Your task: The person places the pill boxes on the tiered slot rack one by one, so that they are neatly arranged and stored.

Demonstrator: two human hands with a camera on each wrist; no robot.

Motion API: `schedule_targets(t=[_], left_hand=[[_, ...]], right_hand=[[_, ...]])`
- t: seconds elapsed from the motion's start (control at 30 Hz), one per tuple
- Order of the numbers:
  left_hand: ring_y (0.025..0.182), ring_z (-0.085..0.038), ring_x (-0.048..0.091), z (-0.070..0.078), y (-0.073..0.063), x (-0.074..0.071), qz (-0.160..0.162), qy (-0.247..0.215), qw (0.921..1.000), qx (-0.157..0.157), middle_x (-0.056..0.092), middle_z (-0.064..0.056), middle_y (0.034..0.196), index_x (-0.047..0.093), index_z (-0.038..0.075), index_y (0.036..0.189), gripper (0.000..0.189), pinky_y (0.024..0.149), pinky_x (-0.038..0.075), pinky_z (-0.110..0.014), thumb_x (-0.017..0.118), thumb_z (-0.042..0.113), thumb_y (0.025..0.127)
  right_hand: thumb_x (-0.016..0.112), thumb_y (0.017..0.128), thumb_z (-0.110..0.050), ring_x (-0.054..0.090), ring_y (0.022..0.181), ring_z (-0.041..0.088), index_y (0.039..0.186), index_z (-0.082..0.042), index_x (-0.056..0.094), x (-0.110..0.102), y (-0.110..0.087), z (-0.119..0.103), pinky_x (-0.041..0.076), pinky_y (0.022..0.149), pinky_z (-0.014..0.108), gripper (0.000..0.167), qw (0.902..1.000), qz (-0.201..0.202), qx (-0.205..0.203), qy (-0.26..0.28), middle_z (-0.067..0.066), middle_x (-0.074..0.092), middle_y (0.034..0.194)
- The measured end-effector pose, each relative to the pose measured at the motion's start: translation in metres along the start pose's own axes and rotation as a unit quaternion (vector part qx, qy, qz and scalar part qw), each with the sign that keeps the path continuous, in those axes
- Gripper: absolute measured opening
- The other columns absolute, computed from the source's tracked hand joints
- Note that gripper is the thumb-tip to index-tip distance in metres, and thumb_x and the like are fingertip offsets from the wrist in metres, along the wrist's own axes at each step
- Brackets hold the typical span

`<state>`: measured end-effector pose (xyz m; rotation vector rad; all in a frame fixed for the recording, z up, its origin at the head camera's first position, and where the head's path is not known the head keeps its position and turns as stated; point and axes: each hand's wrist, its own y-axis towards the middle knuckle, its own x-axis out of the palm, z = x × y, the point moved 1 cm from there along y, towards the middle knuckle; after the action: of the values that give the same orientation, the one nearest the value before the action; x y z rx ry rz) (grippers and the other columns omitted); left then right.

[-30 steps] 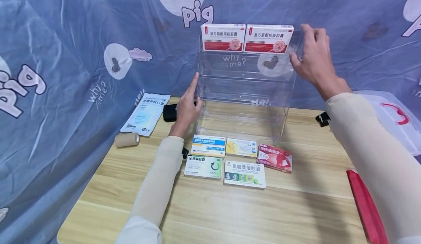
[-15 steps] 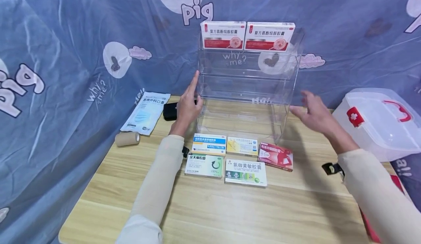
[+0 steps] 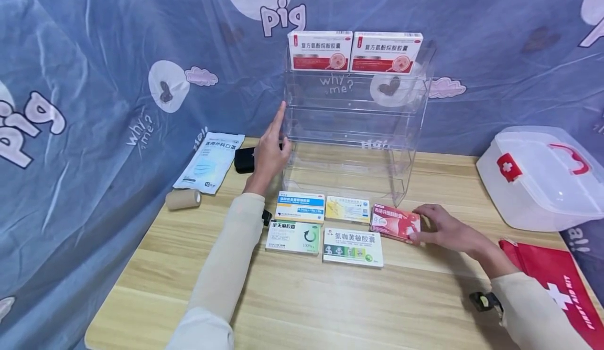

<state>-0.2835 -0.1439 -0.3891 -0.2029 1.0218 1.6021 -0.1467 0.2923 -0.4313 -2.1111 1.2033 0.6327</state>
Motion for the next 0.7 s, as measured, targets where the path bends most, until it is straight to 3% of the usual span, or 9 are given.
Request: schedule_targets(t=[0.13,0.33,0.43,0.53,0.6,0.7], left_hand=[[0.056,-0.023,0.039,0.001,0.0,0.0,0.0,-0.002,1.0,-0.004,0.046,-0.008,0.17,0.019,0.036,0.174,0.091,0.052,0.039,-0.034,0.056,-0.001,0.1],[0.056,-0.023,0.039,-0.001,0.0,0.001,0.001,0.001,1.0,-0.001,0.047,-0.008,0.17,0.018,0.036,0.174,0.09,0.052,0.038,-0.034,0.056,-0.001,0.101],[0.057,-0.024,0.041,-0.001,0.001,0.002,0.003,0.006,1.0,-0.001,0.047,-0.008,0.17,0.019,0.036,0.174,0.09,0.053,0.039,-0.034,0.056,0.0,0.1],[0.058,-0.024,0.042,-0.001,0.001,0.001,0.002,0.01,0.9999,-0.005,0.046,-0.008,0.171,0.019,0.036,0.174,0.09,0.054,0.04,-0.034,0.056,0.0,0.1],[0.057,-0.024,0.042,0.0,0.002,0.001,0.001,0.01,0.9999,-0.008,0.045,-0.008,0.171,0.018,0.036,0.174,0.091,0.054,0.04,-0.034,0.056,0.0,0.1],[0.056,-0.024,0.041,0.0,0.001,0.001,0.0,0.01,0.9999,-0.006,0.045,-0.008,0.171,0.018,0.036,0.174,0.092,0.053,0.04,-0.034,0.057,-0.001,0.099]], right_hand=[[0.087,0.089,-0.022,0.039,0.136,0.06,0.145,0.016,0.05,0.006,-0.004,-0.001,0.037,0.109,0.078,0.077,0.9984,0.022,-0.022,-0.047,0.042,0.038,0.148],[0.089,0.087,-0.021,0.047,0.131,0.054,0.138,0.01,0.057,0.012,-0.005,-0.004,0.041,0.107,0.074,0.068,0.9972,0.05,-0.022,-0.051,0.037,0.051,0.141],[0.09,0.086,-0.019,0.061,0.118,0.041,0.138,0.008,0.058,0.013,-0.005,-0.006,0.053,0.099,0.053,0.067,0.9975,0.054,-0.022,-0.04,0.027,0.065,0.127],[0.089,0.086,-0.015,0.067,0.106,0.03,0.142,0.007,0.054,0.013,-0.005,-0.009,0.055,0.083,0.032,0.069,0.9985,0.049,-0.005,-0.024,0.02,0.071,0.116],[0.087,0.089,-0.013,0.069,0.104,0.029,0.146,0.006,0.05,0.013,-0.006,-0.01,0.054,0.078,0.025,0.07,0.9988,0.046,0.012,-0.011,0.02,0.072,0.115],[0.081,0.092,-0.006,0.071,0.107,0.035,0.148,0.005,0.048,0.012,-0.008,-0.012,0.057,0.077,0.026,0.066,0.998,0.059,0.022,0.011,0.025,0.071,0.116]])
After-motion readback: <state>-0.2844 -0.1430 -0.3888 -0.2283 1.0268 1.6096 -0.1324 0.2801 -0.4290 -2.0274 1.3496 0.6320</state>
